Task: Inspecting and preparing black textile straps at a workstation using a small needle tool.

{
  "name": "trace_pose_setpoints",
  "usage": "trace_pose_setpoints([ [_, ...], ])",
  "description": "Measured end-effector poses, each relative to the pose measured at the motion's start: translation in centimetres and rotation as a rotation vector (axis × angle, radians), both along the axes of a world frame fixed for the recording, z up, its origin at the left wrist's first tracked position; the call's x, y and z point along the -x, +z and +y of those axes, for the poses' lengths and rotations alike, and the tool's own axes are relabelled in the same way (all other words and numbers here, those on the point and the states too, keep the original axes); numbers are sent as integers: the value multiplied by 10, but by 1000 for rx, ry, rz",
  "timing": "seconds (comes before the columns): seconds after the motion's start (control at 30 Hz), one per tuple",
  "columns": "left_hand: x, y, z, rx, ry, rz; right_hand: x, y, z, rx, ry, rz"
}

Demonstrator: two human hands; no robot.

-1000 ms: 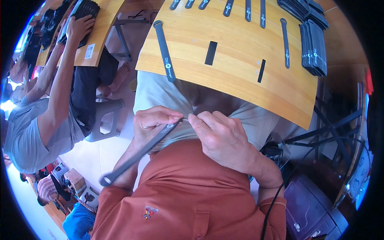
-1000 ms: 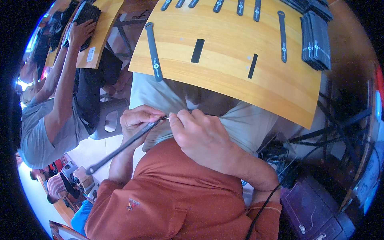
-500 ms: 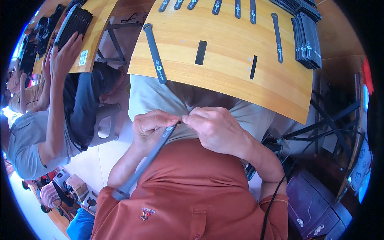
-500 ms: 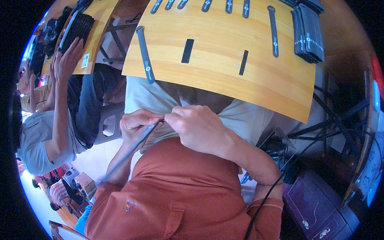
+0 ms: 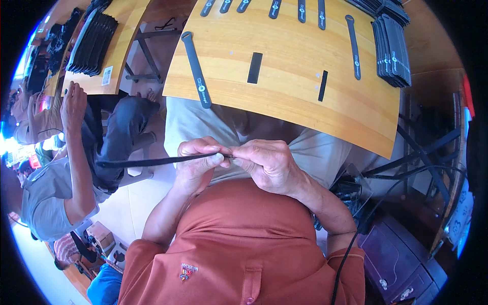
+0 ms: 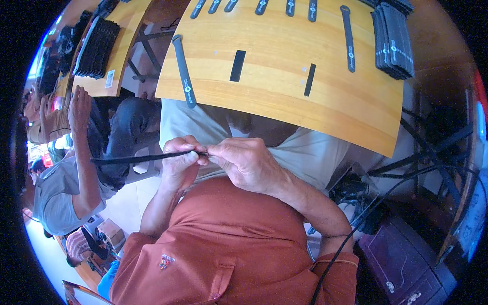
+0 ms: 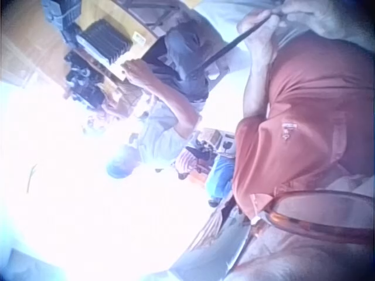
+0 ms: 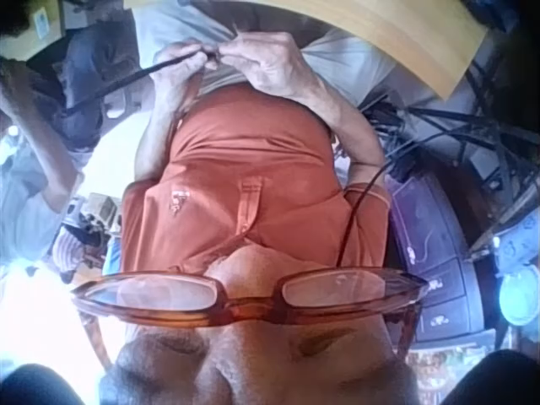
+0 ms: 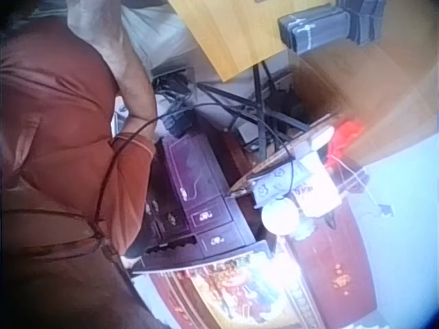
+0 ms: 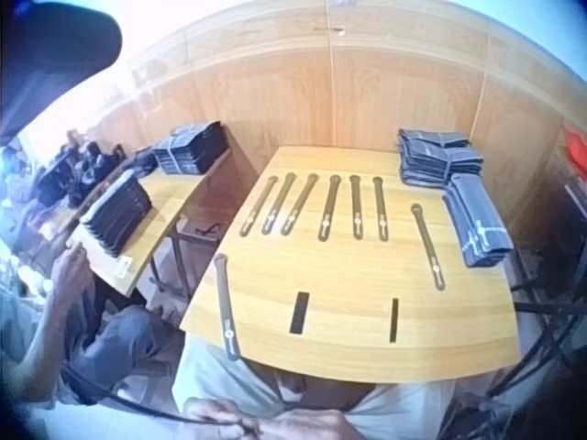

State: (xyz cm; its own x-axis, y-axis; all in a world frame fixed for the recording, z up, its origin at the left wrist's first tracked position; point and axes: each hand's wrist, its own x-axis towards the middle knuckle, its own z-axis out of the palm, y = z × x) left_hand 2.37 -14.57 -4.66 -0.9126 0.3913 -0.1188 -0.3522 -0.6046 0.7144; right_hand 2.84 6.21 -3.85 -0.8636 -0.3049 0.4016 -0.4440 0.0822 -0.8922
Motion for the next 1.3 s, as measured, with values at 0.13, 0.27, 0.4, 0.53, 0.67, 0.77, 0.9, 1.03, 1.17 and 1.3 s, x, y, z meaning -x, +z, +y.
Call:
trace_pose_setpoints([
  [0.13,-2,0,11,48,86,35,0,1,-2,-20,-84,3],
  [0.27,-1,8,18,412,245,89,-3,4,-2,-131,-179,53],
  [0.4,-3,24,22,628,206,126,-8,10,-5,-206,-256,106],
  [0.53,-3,29,27,666,217,110,-6,11,-4,-207,-260,79],
  [0.67,-3,24,24,647,166,90,-7,7,-2,-79,-216,-25],
  [0.77,-4,25,24,696,157,75,-8,9,-1,-51,-194,-105],
  [0.9,-4,25,25,669,170,82,-9,7,-4,-21,-195,-142],
  [1.03,-4,11,23,553,248,162,-9,4,-7,20,-192,-199],
  [1.17,-4,9,22,622,219,214,-9,7,-7,33,-205,-230],
  [1.3,-3,5,23,671,201,241,-9,5,-8,31,-226,-203],
])
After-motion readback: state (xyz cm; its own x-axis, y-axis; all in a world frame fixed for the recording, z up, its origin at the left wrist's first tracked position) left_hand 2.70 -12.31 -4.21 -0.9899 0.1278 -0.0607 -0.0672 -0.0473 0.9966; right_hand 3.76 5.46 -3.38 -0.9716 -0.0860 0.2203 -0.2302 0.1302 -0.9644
